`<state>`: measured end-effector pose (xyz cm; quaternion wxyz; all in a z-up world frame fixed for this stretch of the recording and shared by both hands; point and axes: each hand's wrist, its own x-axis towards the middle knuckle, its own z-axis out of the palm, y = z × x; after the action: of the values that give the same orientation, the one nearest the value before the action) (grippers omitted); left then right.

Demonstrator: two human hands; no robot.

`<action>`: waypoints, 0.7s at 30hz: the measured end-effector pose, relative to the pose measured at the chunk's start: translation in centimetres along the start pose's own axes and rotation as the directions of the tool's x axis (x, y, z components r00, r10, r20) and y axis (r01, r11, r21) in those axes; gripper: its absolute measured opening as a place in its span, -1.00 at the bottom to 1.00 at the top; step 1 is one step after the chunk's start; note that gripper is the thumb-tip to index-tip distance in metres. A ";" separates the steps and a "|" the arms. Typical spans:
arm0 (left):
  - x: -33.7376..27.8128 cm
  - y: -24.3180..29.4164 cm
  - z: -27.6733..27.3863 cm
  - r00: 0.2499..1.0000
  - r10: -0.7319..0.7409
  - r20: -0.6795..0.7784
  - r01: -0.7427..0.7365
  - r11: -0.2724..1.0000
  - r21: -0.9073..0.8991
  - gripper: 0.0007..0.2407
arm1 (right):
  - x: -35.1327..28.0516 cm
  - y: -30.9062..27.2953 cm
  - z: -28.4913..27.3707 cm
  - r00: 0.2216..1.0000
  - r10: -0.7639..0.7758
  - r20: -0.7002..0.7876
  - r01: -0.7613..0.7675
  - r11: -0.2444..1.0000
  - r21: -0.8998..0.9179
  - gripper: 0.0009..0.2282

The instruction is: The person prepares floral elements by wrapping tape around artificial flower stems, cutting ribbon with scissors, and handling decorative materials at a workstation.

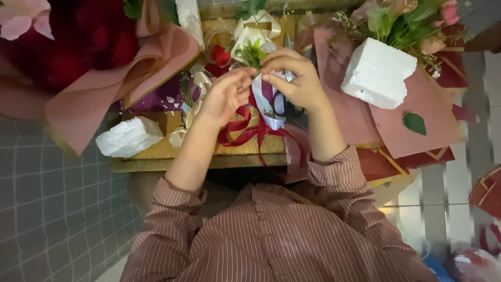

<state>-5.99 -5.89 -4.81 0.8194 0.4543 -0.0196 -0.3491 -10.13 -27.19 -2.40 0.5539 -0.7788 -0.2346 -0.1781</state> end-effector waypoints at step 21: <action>7.4 -8.4 -5.6 0.894 0.420 -0.155 0.073 0.205 0.976 -0.74 | -0.7 6.8 0.0 0.731 0.473 -0.492 -0.149 0.814 0.561 -0.85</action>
<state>-3.10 -9.03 -16.61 0.3774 0.9159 -0.1206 -0.0646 -6.85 -29.17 -8.10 0.7981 -0.5420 0.0595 -0.2563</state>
